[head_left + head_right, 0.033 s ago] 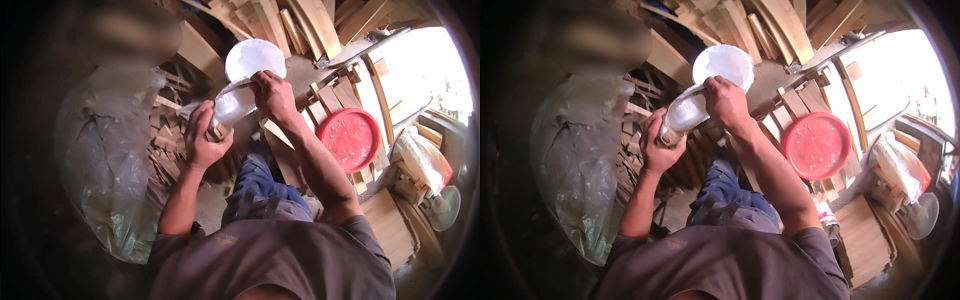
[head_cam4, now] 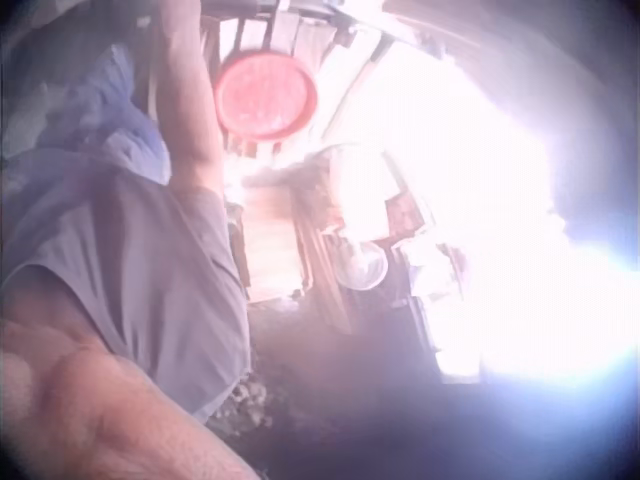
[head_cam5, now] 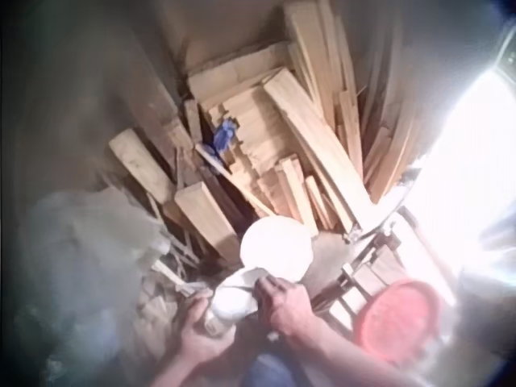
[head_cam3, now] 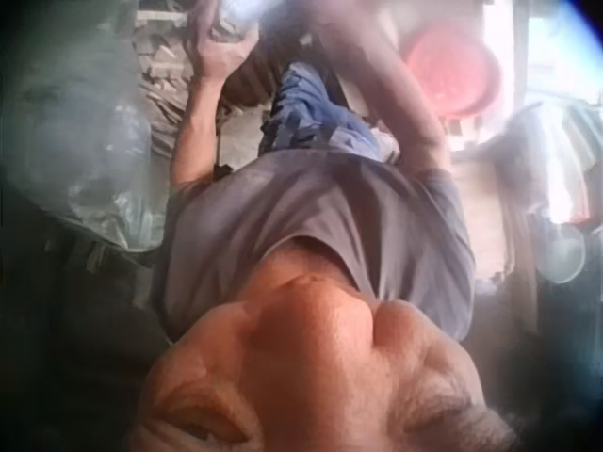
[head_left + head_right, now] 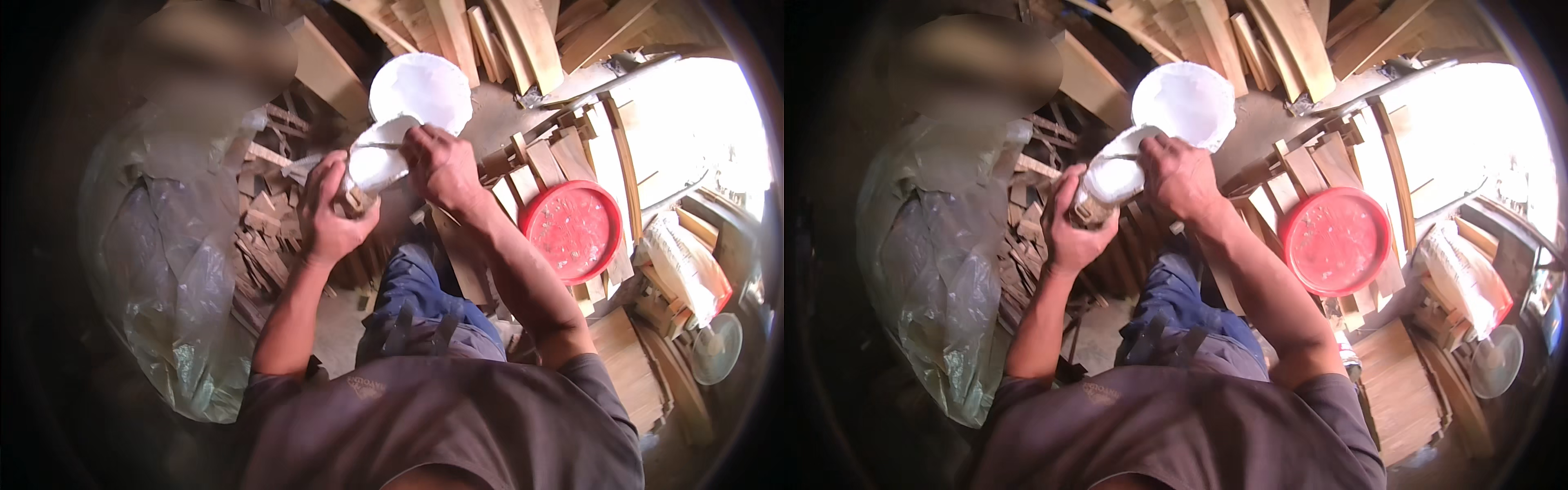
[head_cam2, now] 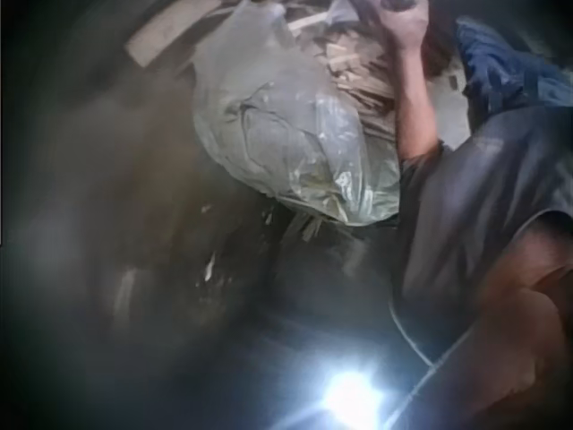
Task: The person picks up and stacks wooden planks in a workshop, then retrieves a plastic bag and scoops a white powder into a bucket. The person handles the planks and powder by hand without visible tools.
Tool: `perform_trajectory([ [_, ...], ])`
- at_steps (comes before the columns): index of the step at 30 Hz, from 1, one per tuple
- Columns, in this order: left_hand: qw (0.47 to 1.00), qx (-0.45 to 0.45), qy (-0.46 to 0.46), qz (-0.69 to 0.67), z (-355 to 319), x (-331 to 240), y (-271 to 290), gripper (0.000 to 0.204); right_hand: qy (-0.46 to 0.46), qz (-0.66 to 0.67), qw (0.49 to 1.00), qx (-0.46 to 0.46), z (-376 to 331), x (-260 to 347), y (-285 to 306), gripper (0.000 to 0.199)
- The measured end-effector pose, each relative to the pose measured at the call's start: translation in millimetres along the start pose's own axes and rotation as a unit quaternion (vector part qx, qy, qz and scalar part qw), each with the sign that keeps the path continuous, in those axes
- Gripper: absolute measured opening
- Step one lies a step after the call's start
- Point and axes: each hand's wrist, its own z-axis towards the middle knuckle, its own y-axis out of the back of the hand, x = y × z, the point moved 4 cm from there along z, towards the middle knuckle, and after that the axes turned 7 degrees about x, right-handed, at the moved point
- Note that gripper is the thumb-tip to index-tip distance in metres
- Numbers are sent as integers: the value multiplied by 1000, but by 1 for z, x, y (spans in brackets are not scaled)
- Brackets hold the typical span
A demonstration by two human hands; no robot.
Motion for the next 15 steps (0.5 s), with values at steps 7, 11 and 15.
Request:
perform_trajectory([
  [7,996,-11,70,-51,16,75,-28,72,-1,-23,999,35,29,-33,-72,14],
  [11,997,2,76,-3,26,121,-63,70,-23,-49,998,32,45,-51,-75,15],
  [15,986,-10,164,-22,15,170,-88,70,-247,-19,968,-40,44,-105,-72,11],
])
